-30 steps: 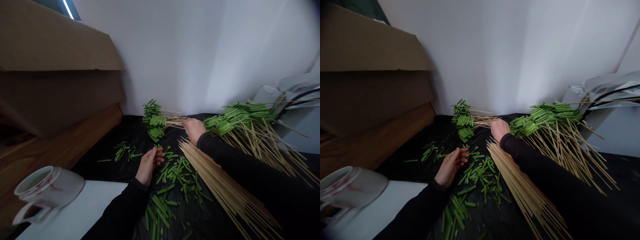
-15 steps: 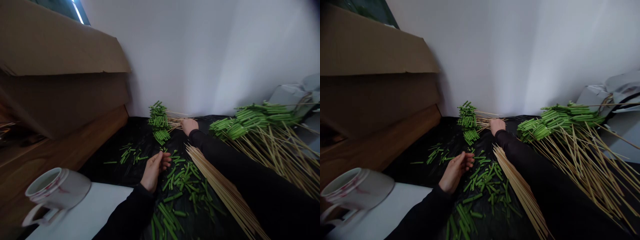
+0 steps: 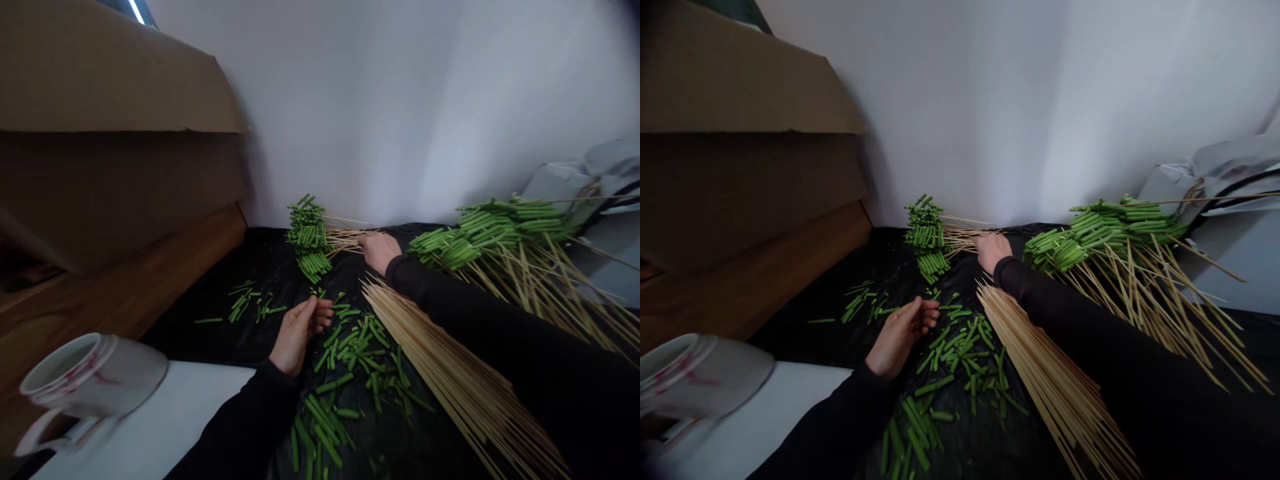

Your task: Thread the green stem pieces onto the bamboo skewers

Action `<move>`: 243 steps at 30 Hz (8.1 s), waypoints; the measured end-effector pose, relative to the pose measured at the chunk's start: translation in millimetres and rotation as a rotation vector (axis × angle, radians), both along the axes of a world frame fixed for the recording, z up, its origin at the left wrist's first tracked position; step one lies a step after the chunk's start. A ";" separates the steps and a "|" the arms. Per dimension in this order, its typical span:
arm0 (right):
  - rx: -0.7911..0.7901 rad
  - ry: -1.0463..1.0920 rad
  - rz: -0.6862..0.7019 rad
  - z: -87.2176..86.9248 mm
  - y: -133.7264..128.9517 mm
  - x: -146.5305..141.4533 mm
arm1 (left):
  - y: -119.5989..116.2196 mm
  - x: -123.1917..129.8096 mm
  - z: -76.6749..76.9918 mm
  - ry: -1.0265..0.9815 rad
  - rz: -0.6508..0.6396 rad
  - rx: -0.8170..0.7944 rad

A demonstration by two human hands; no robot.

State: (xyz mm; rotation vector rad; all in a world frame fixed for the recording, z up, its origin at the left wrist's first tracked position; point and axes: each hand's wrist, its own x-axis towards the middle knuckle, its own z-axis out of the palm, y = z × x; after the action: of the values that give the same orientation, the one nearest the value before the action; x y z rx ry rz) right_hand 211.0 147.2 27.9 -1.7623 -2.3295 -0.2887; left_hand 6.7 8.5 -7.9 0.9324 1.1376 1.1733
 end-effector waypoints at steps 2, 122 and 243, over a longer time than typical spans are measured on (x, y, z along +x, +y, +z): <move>-0.017 0.002 0.013 6.2 -16.2 8.6 | 0.2 0.1 0.2 0.004 -0.007 0.003; 0.176 0.101 0.041 -46.6 -200.5 34.6 | 16.3 48.2 10.1 1.341 -0.423 0.342; 0.549 0.144 0.331 -49.8 -206.9 7.2 | -13.9 4.2 2.9 -0.149 -0.192 -0.061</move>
State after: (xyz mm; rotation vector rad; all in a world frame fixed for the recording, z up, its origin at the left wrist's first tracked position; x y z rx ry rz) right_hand 218.2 -59.7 -21.9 -1.0884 -2.1192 -0.6447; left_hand 11.0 -5.4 -4.9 0.8726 0.9380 1.0284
